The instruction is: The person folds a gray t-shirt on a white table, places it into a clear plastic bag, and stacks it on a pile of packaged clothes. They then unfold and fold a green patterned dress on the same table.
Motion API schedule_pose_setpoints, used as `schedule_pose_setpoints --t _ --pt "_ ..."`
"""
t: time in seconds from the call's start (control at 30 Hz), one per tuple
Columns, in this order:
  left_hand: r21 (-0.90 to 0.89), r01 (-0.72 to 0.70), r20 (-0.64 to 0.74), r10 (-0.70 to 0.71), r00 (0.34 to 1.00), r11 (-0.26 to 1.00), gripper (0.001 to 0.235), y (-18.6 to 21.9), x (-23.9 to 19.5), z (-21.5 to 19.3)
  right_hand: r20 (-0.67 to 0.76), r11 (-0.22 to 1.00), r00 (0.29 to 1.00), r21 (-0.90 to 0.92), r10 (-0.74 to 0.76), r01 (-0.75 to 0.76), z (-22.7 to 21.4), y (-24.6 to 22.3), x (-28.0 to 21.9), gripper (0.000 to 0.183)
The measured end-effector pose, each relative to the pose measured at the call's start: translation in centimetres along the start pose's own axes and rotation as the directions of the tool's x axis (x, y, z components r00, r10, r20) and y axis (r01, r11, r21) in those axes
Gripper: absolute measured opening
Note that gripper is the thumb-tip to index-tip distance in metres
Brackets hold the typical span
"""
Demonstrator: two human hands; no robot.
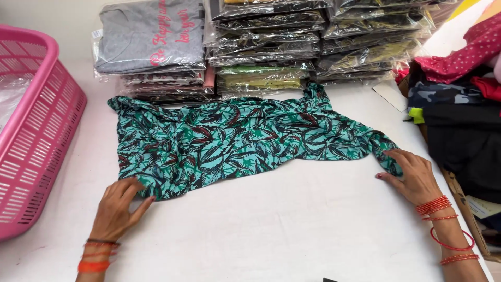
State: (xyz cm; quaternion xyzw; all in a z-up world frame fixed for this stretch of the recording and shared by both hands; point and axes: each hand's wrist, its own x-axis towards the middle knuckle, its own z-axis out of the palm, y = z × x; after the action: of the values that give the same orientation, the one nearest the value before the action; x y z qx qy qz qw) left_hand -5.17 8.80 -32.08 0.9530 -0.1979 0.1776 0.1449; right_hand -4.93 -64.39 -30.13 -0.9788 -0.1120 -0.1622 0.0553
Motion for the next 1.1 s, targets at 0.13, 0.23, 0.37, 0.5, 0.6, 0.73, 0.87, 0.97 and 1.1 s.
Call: schedule_pose_setpoints --t 0.13,0.23,0.37,0.5,0.6,0.73,0.87,0.97,1.1 --pt "0.148 0.038 0.026 -0.043 0.999 0.988 0.037 -0.8 -3.0 -0.5 0.060 0.985 0.983 -0.013 0.171 -0.171 1.4 2.8 -3.1 0.051" --pt "0.256 0.092 -0.027 -0.087 0.996 0.962 0.036 -1.0 -2.6 0.1 0.010 0.978 0.988 -0.143 0.156 -0.153 2.7 3.5 -3.1 0.047" --pt "0.336 0.159 -0.081 -0.140 0.987 0.928 0.027 -2.4 -1.6 1.4 -0.192 0.966 0.980 -0.259 -0.061 0.009 -0.3 -1.7 0.0 0.050" --pt "0.275 0.302 -0.282 -0.224 0.933 0.913 0.023 -5.7 -2.0 0.0 -0.058 0.905 0.998 -0.425 -0.011 -0.015 2.6 2.4 -0.5 0.024" --pt "0.206 0.331 -0.422 -0.222 0.879 0.921 0.024 -9.7 -2.8 -0.8 -0.076 0.762 0.996 -0.647 -0.056 -0.006 1.9 4.1 1.2 0.017" --pt "0.398 0.439 -0.419 -0.266 0.868 0.805 0.018 -12.1 -3.3 -2.0 -0.242 0.924 0.953 -0.291 0.182 -0.250 0.2 5.6 3.3 0.006" --pt "0.491 0.334 -0.216 -0.259 0.941 0.805 0.015 -10.8 -4.3 -1.1 -0.186 0.955 0.948 -0.104 0.257 -0.279 3.0 8.1 2.3 0.007" --pt "0.465 0.271 -0.067 -0.272 0.960 0.843 0.030 -8.7 -5.5 -0.4 0.058 0.929 0.929 -0.082 0.365 -0.360 4.0 7.2 0.6 0.029" --pt "0.362 0.357 0.003 -0.384 0.923 0.861 0.027 -8.5 -6.1 -0.8 0.065 0.967 0.976 -0.163 0.210 -0.197 1.3 2.9 0.8 0.063"
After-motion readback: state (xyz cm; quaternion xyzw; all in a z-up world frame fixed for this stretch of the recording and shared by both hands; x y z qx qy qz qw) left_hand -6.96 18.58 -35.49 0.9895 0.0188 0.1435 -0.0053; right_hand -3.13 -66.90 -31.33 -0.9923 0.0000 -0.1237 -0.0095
